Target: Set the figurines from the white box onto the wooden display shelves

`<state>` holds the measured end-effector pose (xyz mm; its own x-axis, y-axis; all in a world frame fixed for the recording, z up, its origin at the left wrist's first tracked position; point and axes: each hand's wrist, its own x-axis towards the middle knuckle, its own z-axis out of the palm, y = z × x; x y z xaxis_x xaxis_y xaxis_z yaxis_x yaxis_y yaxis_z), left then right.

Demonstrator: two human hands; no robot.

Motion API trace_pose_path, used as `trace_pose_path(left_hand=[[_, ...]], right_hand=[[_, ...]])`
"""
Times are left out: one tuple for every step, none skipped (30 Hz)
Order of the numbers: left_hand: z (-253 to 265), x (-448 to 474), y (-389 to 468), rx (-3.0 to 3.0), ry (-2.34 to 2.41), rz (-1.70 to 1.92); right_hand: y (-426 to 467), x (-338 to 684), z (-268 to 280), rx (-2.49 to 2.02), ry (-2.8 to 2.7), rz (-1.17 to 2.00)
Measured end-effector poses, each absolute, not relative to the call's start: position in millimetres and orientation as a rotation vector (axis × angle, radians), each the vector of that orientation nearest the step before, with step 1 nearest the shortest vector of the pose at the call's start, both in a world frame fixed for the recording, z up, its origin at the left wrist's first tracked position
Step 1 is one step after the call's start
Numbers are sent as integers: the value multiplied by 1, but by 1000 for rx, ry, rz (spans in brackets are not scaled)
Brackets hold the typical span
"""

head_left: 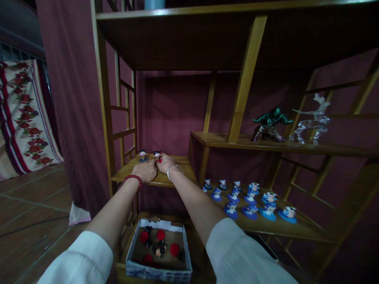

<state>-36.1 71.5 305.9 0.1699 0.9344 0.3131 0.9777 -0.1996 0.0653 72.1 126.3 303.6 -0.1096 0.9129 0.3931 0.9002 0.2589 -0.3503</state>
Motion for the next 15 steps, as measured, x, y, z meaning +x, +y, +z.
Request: trace_pose_path(left_hand=[[306,-37,72,-2281,-1879,-432],[305,-37,73,-2282,-1874,-434],[305,-37,73,-2284,-1871,-433],[305,-37,73,-2288,-1869,-429],[305,-38,74,-2292,-1865,-425],[305,-38,74,-2296,-1860,-421],[305,-38,74,-2300,-1855,-418],[305,-38,74,-2302,-1851,-416],[305,-38,74,-2302,-1849,-416],[305,-37,73,-2301,-1848,-416],[305,-37,73,-2301,-1848,-415],[305,-37,73,-2301,-1849,-414],[305,-37,73,-2300,-1851,-410],[305,-37,73,-2301,-1853,-406],[305,-37,73,-2302,-1852,-405]], right_hand=[[126,72,304,-1641,-2003,35],[126,72,304,-1642,-2002,35],[126,72,304,-1643,-1999,32],[126,72,304,-1644,-1997,28],[126,72,303,-1642,-1996,24],[126,72,303,-1641,-1993,17],[126,72,303,-1639,-1991,9],[127,72,303,-1640,-1988,3],[127,72,303,-1644,-1986,1],[127,72,303,-1646,-1986,2],[127,72,303,-1649,-1987,8],[126,73,304,-1654,-1987,17],[126,73,304,-1656,-1989,25],[126,73,304,-1655,-1988,33],[126,73,304,-1651,-1989,38]])
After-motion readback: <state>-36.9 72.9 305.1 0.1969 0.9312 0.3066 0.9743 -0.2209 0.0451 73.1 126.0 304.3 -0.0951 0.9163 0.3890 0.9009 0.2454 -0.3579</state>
